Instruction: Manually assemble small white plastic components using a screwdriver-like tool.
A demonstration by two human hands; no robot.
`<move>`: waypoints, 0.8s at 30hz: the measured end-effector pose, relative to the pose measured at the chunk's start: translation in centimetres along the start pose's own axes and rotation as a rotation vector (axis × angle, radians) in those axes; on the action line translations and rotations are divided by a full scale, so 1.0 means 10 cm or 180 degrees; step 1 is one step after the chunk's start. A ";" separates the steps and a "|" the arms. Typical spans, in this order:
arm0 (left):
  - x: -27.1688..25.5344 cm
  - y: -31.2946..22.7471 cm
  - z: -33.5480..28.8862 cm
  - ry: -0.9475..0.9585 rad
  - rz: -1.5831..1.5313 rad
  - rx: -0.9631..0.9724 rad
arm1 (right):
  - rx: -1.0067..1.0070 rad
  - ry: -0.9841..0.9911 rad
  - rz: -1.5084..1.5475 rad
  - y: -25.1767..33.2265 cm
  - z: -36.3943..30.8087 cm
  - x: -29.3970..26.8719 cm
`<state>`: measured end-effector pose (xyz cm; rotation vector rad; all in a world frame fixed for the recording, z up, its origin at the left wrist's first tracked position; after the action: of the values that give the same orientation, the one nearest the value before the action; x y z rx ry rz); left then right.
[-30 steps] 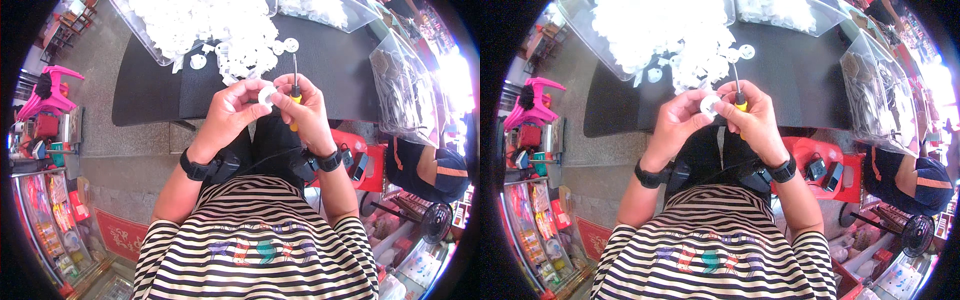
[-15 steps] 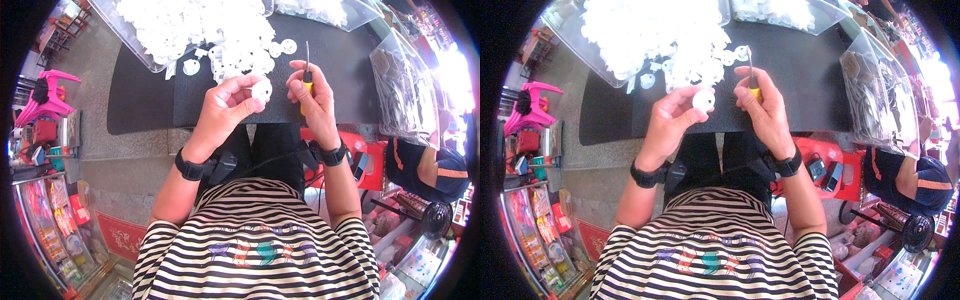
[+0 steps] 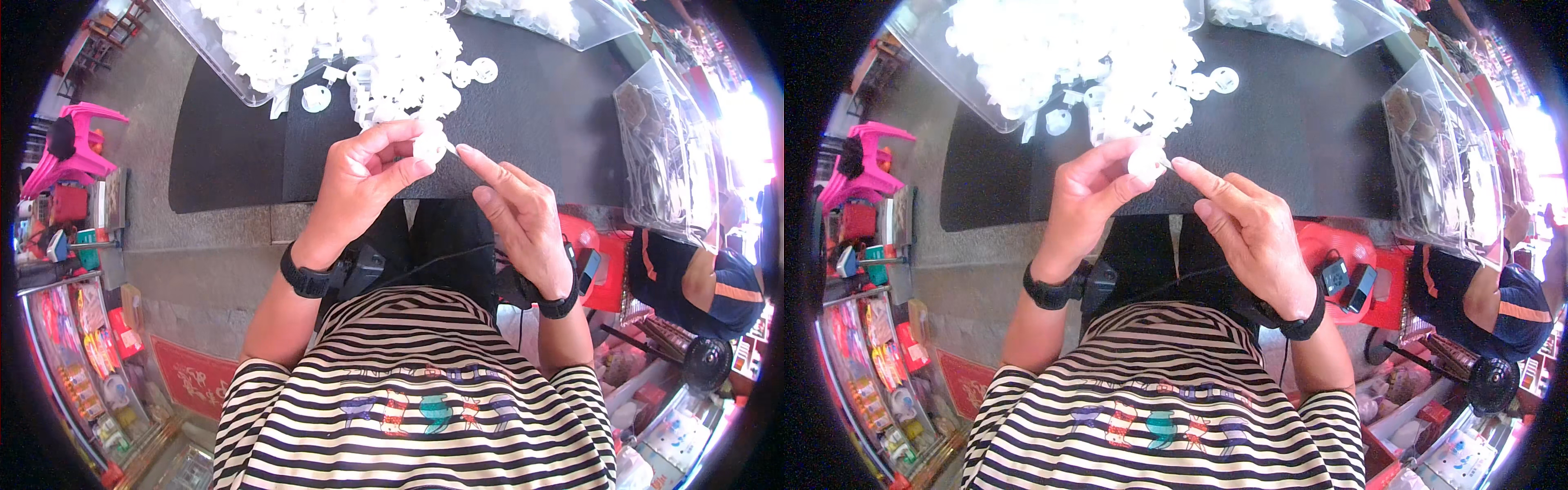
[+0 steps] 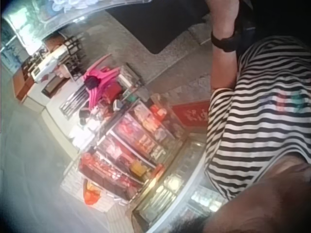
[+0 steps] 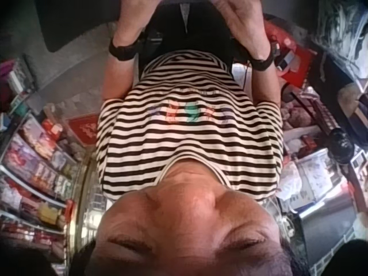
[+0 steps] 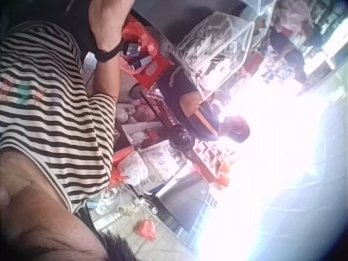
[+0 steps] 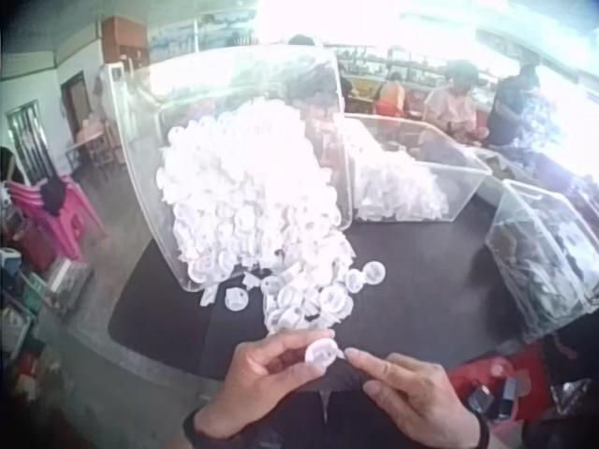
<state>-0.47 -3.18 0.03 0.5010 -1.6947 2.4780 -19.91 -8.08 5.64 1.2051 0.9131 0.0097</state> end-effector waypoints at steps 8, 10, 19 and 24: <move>-0.01 0.01 -0.01 0.0020 -0.0022 0.0061 | -0.0012 -0.0087 -0.0257 0.02 -0.01 0.01; -0.01 0.01 -0.02 0.0019 -0.0023 0.0050 | 0.0007 -0.0063 -0.0234 0.02 -0.01 0.01; -0.02 0.01 -0.01 0.0028 -0.0062 0.0022 | 0.0207 0.0145 0.0254 0.04 -0.02 0.02; -0.02 0.02 -0.02 0.0066 0.0009 0.0061 | 0.0367 0.0260 0.0314 0.04 -0.01 0.01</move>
<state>-0.32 -3.05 -0.27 0.4736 -1.6668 2.4948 -19.71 -7.78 5.85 1.3645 0.9346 0.0870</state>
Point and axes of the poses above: each hand's wrist, its own z-axis towards the middle knuckle, its own x-axis out of the palm, y = z × x, the point moved 2 cm from there along z, towards the middle knuckle, and after that the axes turned 10 degrees about x, right-handed, at the moved point
